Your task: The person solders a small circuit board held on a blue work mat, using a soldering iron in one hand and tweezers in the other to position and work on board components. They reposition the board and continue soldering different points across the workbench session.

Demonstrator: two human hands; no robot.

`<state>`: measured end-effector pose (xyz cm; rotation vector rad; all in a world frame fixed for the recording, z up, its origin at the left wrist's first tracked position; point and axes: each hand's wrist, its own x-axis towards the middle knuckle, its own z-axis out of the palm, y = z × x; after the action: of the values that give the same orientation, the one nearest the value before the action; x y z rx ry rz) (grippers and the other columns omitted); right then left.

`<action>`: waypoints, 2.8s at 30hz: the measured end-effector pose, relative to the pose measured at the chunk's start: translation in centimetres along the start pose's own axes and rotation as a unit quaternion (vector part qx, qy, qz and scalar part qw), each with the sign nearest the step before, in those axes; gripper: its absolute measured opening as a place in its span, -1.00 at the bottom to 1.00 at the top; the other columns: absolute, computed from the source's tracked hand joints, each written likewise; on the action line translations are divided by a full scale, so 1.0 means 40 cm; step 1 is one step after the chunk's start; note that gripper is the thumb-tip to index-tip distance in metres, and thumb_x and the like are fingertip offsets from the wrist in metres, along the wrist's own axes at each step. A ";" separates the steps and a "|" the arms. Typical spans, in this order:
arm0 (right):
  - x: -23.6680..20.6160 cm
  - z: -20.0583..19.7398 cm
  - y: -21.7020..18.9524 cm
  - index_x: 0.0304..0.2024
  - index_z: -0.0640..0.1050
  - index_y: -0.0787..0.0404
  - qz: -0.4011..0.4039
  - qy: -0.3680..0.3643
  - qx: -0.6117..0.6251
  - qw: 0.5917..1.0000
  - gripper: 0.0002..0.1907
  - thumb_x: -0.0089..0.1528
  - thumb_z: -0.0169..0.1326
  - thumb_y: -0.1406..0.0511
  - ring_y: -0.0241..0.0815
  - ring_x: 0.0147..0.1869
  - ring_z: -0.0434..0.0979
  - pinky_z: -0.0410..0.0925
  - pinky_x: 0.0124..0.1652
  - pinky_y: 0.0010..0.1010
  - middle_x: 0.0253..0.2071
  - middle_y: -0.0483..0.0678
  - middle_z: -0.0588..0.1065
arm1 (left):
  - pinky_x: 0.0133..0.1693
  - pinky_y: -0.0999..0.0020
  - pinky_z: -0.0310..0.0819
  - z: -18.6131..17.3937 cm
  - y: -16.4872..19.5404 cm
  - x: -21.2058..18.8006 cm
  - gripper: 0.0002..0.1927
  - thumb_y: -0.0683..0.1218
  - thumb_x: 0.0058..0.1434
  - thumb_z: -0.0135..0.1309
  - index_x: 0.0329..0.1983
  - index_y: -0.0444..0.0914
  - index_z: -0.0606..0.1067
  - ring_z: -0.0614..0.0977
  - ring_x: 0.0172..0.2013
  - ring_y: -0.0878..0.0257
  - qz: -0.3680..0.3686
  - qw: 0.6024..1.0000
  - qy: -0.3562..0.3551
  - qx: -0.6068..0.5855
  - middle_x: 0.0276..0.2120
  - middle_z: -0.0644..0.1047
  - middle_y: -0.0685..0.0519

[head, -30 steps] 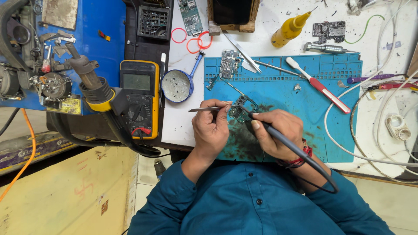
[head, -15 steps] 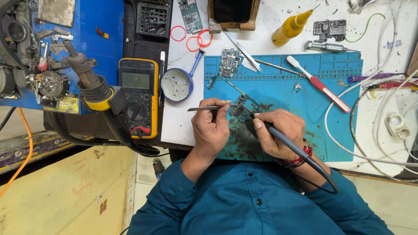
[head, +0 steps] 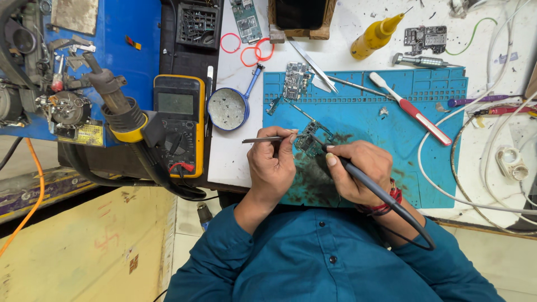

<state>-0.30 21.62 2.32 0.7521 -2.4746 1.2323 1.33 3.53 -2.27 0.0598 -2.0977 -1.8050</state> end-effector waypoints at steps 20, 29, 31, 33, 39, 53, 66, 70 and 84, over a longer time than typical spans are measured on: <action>0.001 -0.002 -0.003 -0.26 0.57 0.31 0.013 0.001 -0.001 1.000 -0.92 0.21 0.21 0.45 -0.08 -0.46 0.53 0.32 -0.42 -0.34 -0.47 0.02 0.52 | -0.16 0.41 0.65 0.002 -0.007 -0.004 -0.87 -0.29 0.42 0.09 -0.05 -0.32 0.39 0.71 -0.17 0.25 -0.015 0.999 0.000 -0.029 -0.18 0.64 -0.08; -0.002 -0.001 0.001 -0.25 0.56 0.30 0.006 0.004 -0.002 1.000 -0.92 0.22 0.21 0.44 -0.07 -0.42 0.54 0.35 -0.39 -0.34 -0.43 0.02 0.53 | -0.15 0.39 0.65 0.002 -0.007 -0.005 -0.87 -0.30 0.42 0.09 -0.06 -0.33 0.39 0.72 -0.16 0.22 -0.006 1.000 0.001 -0.015 -0.17 0.63 -0.09; -0.002 0.000 0.001 -0.25 0.57 0.30 0.005 0.004 -0.002 1.000 -0.92 0.22 0.21 0.44 -0.07 -0.42 0.54 0.35 -0.38 -0.34 -0.44 0.02 0.53 | -0.16 0.39 0.66 0.002 -0.007 -0.004 -0.88 -0.30 0.41 0.10 -0.07 -0.33 0.40 0.72 -0.17 0.22 -0.008 1.000 0.002 -0.013 -0.17 0.63 -0.08; -0.003 0.000 0.001 -0.26 0.58 0.31 -0.002 0.000 -0.002 1.000 -0.92 0.19 0.22 0.45 -0.07 -0.47 0.52 0.33 -0.42 -0.33 -0.50 0.00 0.49 | -0.18 0.39 0.65 0.001 -0.006 -0.004 -0.88 -0.30 0.41 0.10 -0.08 -0.33 0.40 0.72 -0.20 0.22 -0.011 1.000 0.003 -0.009 -0.17 0.63 -0.08; 0.000 -0.003 0.002 -0.26 0.58 0.32 0.000 -0.004 0.004 1.000 -0.91 0.19 0.22 0.45 -0.08 -0.48 0.51 0.32 -0.43 -0.34 -0.51 0.00 0.49 | -0.18 0.42 0.65 0.003 -0.007 -0.003 -0.88 -0.29 0.41 0.11 -0.08 -0.34 0.40 0.72 -0.20 0.25 -0.017 1.000 -0.001 -0.017 -0.18 0.63 -0.08; 0.005 -0.003 -0.003 -0.25 0.58 0.33 -0.001 0.000 0.002 1.000 -0.89 0.17 0.22 0.46 -0.08 -0.47 0.51 0.32 -0.43 -0.35 -0.50 0.02 0.49 | -0.18 0.43 0.66 0.002 -0.005 -0.002 -0.88 -0.27 0.41 0.10 -0.07 -0.34 0.40 0.72 -0.20 0.26 -0.010 1.000 -0.004 -0.018 -0.18 0.63 -0.08; 0.006 -0.001 0.000 -0.24 0.57 0.32 -0.030 -0.009 0.004 1.000 -0.89 0.19 0.23 0.45 -0.07 -0.42 0.54 0.36 -0.38 -0.34 -0.44 0.03 0.53 | -0.18 0.42 0.66 0.000 -0.006 -0.002 -0.87 -0.28 0.41 0.10 -0.07 -0.34 0.39 0.72 -0.20 0.26 0.003 1.000 -0.003 -0.012 -0.17 0.63 -0.08; 0.006 -0.001 0.001 -0.24 0.59 0.34 0.001 -0.004 0.000 1.000 -0.87 0.15 0.24 0.45 -0.09 -0.48 0.50 0.32 -0.43 -0.34 -0.51 0.01 0.48 | -0.19 0.42 0.66 0.002 -0.007 -0.002 -0.87 -0.28 0.41 0.11 -0.07 -0.34 0.39 0.72 -0.21 0.25 -0.005 1.000 -0.002 -0.011 -0.18 0.63 -0.08; 0.005 -0.001 0.001 -0.24 0.59 0.33 0.011 -0.008 -0.006 1.000 -0.88 0.17 0.23 0.45 -0.08 -0.47 0.50 0.31 -0.42 -0.33 -0.50 0.01 0.48 | -0.16 0.40 0.65 0.002 -0.007 -0.002 -0.86 -0.32 0.41 0.08 -0.05 -0.33 0.38 0.72 -0.17 0.23 0.011 1.000 0.007 -0.005 -0.18 0.62 -0.08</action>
<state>-0.48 21.62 2.42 0.7354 -2.5077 1.2235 1.30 3.57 -2.58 0.0460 -2.0725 -1.7973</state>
